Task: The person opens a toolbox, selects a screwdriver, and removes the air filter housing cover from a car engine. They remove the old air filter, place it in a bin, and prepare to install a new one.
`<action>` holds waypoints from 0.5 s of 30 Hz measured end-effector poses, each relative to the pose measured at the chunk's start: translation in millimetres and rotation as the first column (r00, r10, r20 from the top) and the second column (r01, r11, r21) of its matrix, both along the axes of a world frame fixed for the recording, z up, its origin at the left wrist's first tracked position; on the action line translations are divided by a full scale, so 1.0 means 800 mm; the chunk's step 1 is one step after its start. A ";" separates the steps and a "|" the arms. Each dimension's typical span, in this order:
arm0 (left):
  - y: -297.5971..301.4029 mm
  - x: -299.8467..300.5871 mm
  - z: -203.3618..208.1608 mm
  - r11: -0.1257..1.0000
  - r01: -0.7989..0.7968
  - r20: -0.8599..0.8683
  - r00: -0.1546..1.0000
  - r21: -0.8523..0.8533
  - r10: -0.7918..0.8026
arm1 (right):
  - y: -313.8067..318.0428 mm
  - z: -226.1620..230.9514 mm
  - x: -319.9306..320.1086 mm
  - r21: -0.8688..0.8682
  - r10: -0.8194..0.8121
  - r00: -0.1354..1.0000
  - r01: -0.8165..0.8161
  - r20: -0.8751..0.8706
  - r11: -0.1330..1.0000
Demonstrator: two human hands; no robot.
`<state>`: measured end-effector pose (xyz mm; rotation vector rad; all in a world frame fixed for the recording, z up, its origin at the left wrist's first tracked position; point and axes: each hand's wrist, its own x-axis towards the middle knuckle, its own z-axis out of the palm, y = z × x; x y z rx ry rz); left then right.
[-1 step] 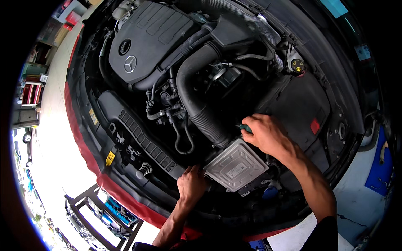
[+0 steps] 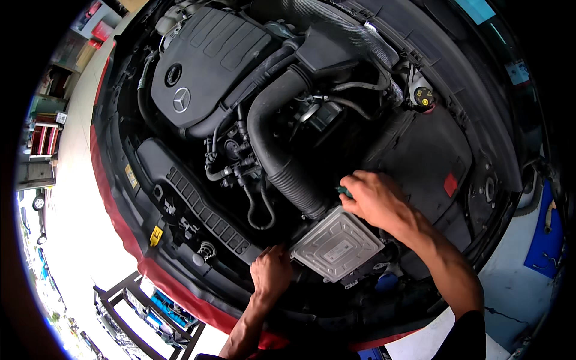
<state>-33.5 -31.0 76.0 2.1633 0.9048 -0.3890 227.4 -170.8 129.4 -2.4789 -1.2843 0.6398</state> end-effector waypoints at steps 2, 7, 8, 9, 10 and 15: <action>0.003 0.012 -0.001 1.000 -0.007 0.001 1.000 0.010 0.007 | -0.001 -0.021 0.006 0.102 0.054 0.996 -0.061 0.074 0.993; 0.005 0.005 -0.015 1.000 -0.002 0.051 0.999 0.019 0.001 | 0.003 -0.035 0.009 0.139 0.048 0.998 -0.055 0.051 0.989; 0.006 0.002 -0.018 1.000 -0.004 0.078 0.997 0.026 0.002 | 0.004 -0.037 0.010 0.141 0.057 0.997 -0.065 0.055 0.988; 0.005 0.003 -0.016 1.000 -0.010 0.068 0.998 0.022 0.009 | 0.005 -0.037 0.011 0.137 0.068 0.996 -0.076 0.062 0.988; 0.005 0.004 -0.013 1.000 -0.017 0.058 0.998 0.017 0.016 | 0.005 -0.037 0.012 0.132 0.079 0.994 -0.088 0.069 0.987; 0.005 -0.002 -0.021 0.999 0.009 0.133 0.991 0.051 -0.015 | 0.002 -0.024 0.015 0.115 0.048 0.999 -0.051 0.024 0.992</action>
